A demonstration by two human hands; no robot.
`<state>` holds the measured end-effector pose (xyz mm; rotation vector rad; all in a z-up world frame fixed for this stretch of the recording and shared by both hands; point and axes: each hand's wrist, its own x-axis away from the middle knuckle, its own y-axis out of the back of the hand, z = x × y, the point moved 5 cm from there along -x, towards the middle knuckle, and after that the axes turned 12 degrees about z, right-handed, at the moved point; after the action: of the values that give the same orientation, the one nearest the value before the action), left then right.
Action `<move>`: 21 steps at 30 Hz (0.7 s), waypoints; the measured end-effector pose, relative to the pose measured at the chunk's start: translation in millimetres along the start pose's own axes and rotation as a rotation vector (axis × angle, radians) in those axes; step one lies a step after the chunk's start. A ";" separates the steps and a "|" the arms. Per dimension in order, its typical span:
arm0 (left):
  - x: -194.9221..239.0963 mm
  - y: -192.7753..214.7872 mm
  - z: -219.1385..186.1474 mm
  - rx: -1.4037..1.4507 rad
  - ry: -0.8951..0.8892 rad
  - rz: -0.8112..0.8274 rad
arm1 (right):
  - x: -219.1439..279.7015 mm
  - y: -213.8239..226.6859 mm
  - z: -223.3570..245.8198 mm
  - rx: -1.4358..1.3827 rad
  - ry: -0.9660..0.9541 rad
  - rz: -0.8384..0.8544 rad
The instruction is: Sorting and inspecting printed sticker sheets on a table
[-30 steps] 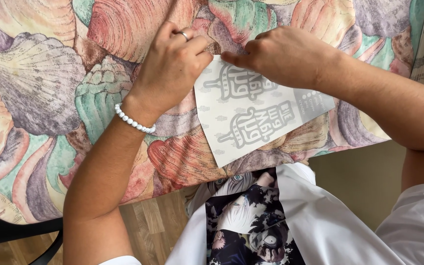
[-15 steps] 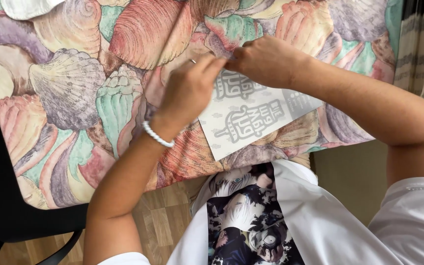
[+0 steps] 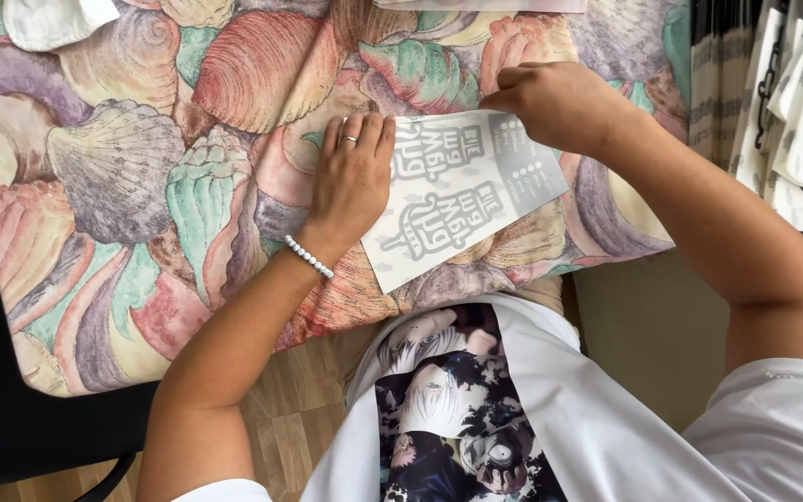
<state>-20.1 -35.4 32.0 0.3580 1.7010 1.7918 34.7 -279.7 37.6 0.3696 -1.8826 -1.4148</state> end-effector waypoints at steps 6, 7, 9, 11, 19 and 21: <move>-2.1 -21.0 3.9 0.192 -0.051 0.118 | 12.8 3.5 -5.9 -0.020 -0.004 -0.037; -1.7 -18.6 5.5 0.192 -0.041 0.113 | 13.2 7.6 -3.9 -0.012 0.004 -0.037; -1.1 -7.4 8.2 0.197 -0.071 0.003 | 14.0 15.9 -3.1 -0.145 -0.013 -0.032; -2.8 -8.7 8.1 0.147 -0.070 0.006 | 11.2 10.9 -7.7 -0.153 -0.007 -0.047; -2.7 -12.4 6.1 0.056 -0.048 0.037 | 11.9 -1.1 -8.6 -0.149 0.015 -0.076; -2.5 -8.9 6.6 0.121 -0.060 0.028 | 13.2 -1.0 -6.8 -0.106 0.005 -0.050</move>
<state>-12.0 -32.0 24.7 0.4849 1.7744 1.6844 30.2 -293.0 42.6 0.3700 -1.7970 -1.5393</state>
